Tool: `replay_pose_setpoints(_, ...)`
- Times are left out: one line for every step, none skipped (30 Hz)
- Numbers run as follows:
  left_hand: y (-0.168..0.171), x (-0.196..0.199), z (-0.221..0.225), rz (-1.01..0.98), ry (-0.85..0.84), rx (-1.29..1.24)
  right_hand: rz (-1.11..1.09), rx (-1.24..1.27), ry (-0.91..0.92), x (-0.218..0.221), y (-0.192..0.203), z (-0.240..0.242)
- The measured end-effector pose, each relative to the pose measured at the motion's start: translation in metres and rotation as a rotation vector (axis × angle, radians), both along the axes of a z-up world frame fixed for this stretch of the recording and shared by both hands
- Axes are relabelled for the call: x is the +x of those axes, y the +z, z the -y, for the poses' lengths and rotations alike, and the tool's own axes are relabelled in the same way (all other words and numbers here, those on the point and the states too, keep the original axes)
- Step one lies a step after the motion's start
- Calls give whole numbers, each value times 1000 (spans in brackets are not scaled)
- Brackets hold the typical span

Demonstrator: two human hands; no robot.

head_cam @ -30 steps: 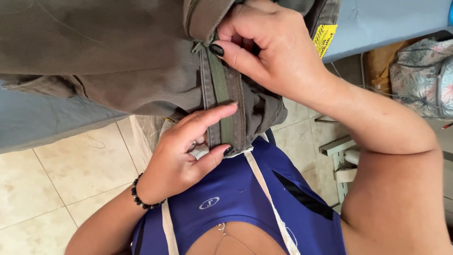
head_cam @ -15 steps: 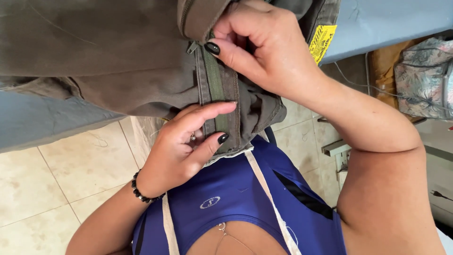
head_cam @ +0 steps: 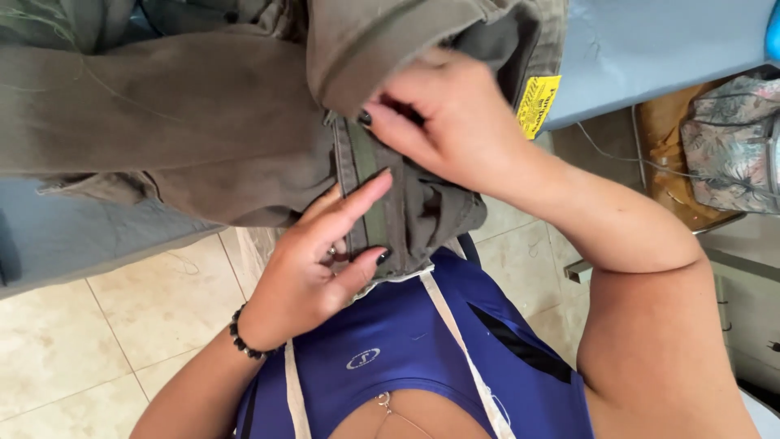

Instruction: Inspecting and repairing the zipper area of a pair of cargo pants using pins and scissors.

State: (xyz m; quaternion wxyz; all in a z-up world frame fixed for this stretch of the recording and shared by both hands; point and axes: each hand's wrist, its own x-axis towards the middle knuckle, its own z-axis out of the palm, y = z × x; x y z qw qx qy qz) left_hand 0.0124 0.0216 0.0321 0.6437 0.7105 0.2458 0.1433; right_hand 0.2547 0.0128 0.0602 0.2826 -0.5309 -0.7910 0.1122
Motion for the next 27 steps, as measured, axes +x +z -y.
replay_pose_setpoints(-1,-1,2,1,-2,3,1,3,-2,-1,-3,3)
replay_pose_setpoints(-3,-1,2,12,2,18,32,24,-34,-1,-5,5)
replay_pose_setpoints(-6,-1,1,24,6,33,63,45,-66,-1,-9,6)
replay_pose_setpoints(-5,0,0,23,4,31,62,43,-68,-2,-4,6)
replay_pose_setpoints(-4,0,0,12,0,27,-38,25,-68,-3,1,7)
replay_pose_setpoints(-3,1,-1,1,-4,25,-139,10,-68,-4,5,6)
replay_pose_setpoints(-3,1,-1,1,-6,25,-139,10,-69,-4,2,7)
replay_pose_setpoints(-2,1,-1,-9,-7,22,-141,15,-68,-4,0,6)
replay_pose_setpoints(-2,1,-1,-18,-8,18,-142,20,-67,-4,-3,5)
replay_pose_setpoints(-2,1,-1,-21,-11,14,-145,16,-70,-3,-1,6)
replay_pose_setpoints(-3,1,-1,-10,-19,1,-160,1,-66,-3,1,6)
replay_pose_setpoints(-4,2,-2,5,-25,-7,-171,-8,-60,-2,3,5)
replay_pose_setpoints(-5,2,-3,6,-24,-6,-171,-7,-59,0,4,2)
replay_pose_setpoints(-5,2,-2,18,-22,1,-173,-23,-43,2,5,2)
replay_pose_setpoints(-6,1,-1,29,-20,8,-175,-40,-28,4,5,1)
replay_pose_setpoints(-5,1,-1,30,-20,9,-174,-39,-28,5,6,0)
replay_pose_setpoints(-4,1,-1,94,-23,33,-157,-56,-9,5,7,0)
replay_pose_setpoints(-2,1,-1,158,-25,59,-138,-72,11,6,9,-2)
replay_pose_setpoints(-1,2,-2,159,-25,61,-137,-69,11,5,10,-3)
replay_pose_setpoints(1,4,-1,189,11,67,-148,-86,26,4,12,-3)
replay_pose_setpoints(2,4,0,218,46,73,-158,-103,41,3,13,-3)
replay_pose_setpoints(4,6,0,219,48,74,-157,-103,42,3,12,-3)
replay_pose_setpoints(7,8,0,177,75,88,-159,-96,43,3,12,-3)
replay_pose_setpoints(9,9,0,135,105,102,-160,-90,46,2,12,-2)
replay_pose_setpoints(10,10,1,136,107,101,-158,-92,48,2,8,-1)
replay_pose_setpoints(11,11,1,111,129,130,-120,-57,1,3,4,0)
replay_pose_setpoints(12,13,1,85,152,159,-82,-21,-46,4,1,1)
